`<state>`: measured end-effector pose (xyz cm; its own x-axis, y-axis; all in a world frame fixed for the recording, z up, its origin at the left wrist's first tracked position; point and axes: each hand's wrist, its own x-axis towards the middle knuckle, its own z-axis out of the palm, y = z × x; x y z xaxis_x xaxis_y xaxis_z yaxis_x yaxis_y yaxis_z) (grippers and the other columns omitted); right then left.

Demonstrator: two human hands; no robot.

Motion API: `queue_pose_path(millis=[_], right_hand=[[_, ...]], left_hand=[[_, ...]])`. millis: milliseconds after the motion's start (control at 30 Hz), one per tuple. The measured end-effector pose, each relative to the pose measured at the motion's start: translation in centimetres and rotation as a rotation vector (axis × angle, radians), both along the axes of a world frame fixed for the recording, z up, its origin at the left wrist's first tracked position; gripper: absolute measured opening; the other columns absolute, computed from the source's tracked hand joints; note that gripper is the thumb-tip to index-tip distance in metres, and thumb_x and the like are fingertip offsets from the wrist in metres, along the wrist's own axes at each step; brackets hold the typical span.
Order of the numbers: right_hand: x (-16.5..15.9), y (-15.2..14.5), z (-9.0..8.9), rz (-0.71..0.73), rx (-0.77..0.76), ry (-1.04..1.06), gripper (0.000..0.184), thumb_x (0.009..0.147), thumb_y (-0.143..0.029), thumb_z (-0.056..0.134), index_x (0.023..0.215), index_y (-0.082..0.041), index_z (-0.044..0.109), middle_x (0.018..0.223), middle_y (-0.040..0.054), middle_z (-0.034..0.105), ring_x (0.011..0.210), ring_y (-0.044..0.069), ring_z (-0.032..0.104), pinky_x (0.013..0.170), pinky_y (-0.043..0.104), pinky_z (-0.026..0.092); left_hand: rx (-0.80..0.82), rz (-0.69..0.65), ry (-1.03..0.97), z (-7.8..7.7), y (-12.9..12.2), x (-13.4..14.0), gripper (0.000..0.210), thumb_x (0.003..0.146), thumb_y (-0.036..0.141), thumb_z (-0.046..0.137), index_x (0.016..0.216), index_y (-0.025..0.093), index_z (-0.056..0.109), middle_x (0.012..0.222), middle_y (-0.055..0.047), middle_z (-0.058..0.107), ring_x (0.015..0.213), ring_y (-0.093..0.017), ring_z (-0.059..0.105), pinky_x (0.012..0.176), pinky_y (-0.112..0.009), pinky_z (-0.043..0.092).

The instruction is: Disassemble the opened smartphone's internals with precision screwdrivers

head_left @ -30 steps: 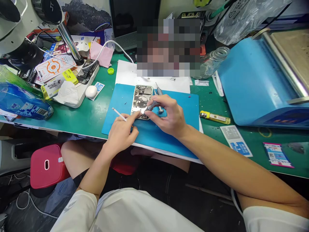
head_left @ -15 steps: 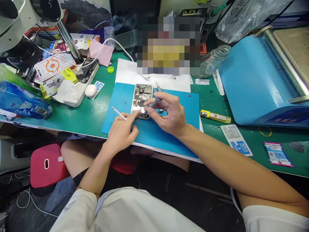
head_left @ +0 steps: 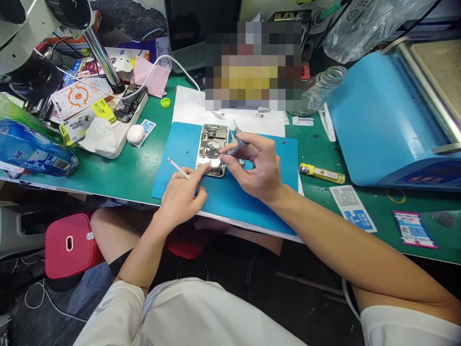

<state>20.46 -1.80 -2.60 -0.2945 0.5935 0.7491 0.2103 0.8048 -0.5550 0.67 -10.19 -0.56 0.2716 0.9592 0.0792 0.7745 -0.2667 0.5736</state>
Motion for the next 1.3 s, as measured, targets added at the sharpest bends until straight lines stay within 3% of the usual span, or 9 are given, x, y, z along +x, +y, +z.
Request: queue_pose_path(millis=[367,900,1067,1300], right_hand=[[0.22,0.04,-0.26,-0.041,-0.017,-0.029,0.045,0.100,-0.024,0.066,0.141,-0.029,0.047,0.106,0.0044,0.077,0.083,0.017,0.077,0.072,0.030,0.069],[-0.10,0.34,0.11,-0.046,0.048,0.035,0.052,0.099,-0.019,0.066,0.146,-0.029,0.044,0.105,0.0040,0.076,0.088,0.016,0.078,0.073,0.029,0.070],[0.04,0.33,0.02,-0.043,0.020,0.047,0.053,0.099,-0.019,0.066,0.146,-0.031,0.044,0.106,0.0032,0.076,0.085,0.016,0.077,0.074,0.029,0.069],[-0.06,0.35,0.07,-0.062,0.013,0.034,0.051,0.100,-0.021,0.066,0.144,-0.031,0.044,0.104,0.0031,0.075,0.084,0.016,0.077,0.073,0.029,0.069]], left_hand=[[-0.002,-0.003,-0.002,0.05,-0.05,-0.02,0.059,0.096,0.017,0.046,0.155,0.018,0.049,0.099,-0.007,0.077,0.124,-0.028,0.060,0.109,-0.044,0.046],[0.015,0.000,0.009,0.12,-0.08,-0.22,0.059,0.097,0.018,0.046,0.156,0.017,0.048,0.111,-0.009,0.077,0.124,-0.029,0.060,0.108,-0.046,0.050],[0.016,0.004,0.007,0.08,-0.06,-0.19,0.058,0.097,0.018,0.047,0.155,0.019,0.049,0.100,-0.007,0.078,0.123,-0.029,0.061,0.107,-0.045,0.050],[0.025,0.005,-0.019,0.20,-0.17,-0.30,0.058,0.098,0.018,0.047,0.156,0.017,0.048,0.099,-0.007,0.077,0.123,-0.029,0.061,0.105,-0.044,0.051]])
